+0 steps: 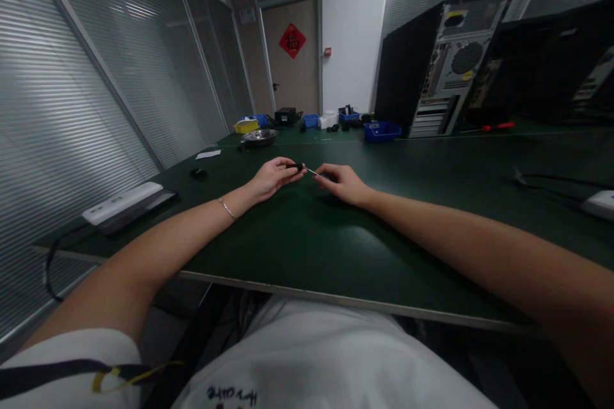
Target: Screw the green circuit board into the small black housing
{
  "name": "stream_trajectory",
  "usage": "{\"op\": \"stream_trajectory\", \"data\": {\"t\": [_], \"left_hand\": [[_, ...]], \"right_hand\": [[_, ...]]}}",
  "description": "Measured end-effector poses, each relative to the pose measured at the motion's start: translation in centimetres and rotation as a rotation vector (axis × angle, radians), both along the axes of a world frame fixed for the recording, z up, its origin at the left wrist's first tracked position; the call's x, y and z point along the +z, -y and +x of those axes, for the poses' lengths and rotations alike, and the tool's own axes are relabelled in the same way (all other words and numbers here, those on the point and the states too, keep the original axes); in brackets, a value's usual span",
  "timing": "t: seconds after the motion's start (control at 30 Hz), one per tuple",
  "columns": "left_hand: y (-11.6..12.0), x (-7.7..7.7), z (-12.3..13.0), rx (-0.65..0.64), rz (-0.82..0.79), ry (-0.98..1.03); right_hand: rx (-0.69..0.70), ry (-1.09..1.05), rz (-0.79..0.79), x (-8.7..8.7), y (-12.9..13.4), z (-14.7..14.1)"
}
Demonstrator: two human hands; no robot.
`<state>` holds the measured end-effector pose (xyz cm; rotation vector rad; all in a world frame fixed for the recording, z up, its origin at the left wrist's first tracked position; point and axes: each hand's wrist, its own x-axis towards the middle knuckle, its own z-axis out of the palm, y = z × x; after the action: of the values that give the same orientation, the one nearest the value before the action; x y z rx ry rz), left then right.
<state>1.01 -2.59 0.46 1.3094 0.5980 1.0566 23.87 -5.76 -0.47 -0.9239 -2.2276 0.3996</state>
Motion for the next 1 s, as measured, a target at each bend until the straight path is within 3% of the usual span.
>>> {"op": "stream_trajectory", "data": {"t": [0.63, 1.0], "left_hand": [[-0.21, -0.06, -0.04, 0.022, -0.016, -0.013], [-0.34, -0.54, -0.30, 0.037, 0.070, -0.167]], "right_hand": [[0.000, 0.012, 0.002, -0.02, 0.06, -0.12], [0.003, 0.018, 0.000, 0.04, 0.22, -0.06]]}}
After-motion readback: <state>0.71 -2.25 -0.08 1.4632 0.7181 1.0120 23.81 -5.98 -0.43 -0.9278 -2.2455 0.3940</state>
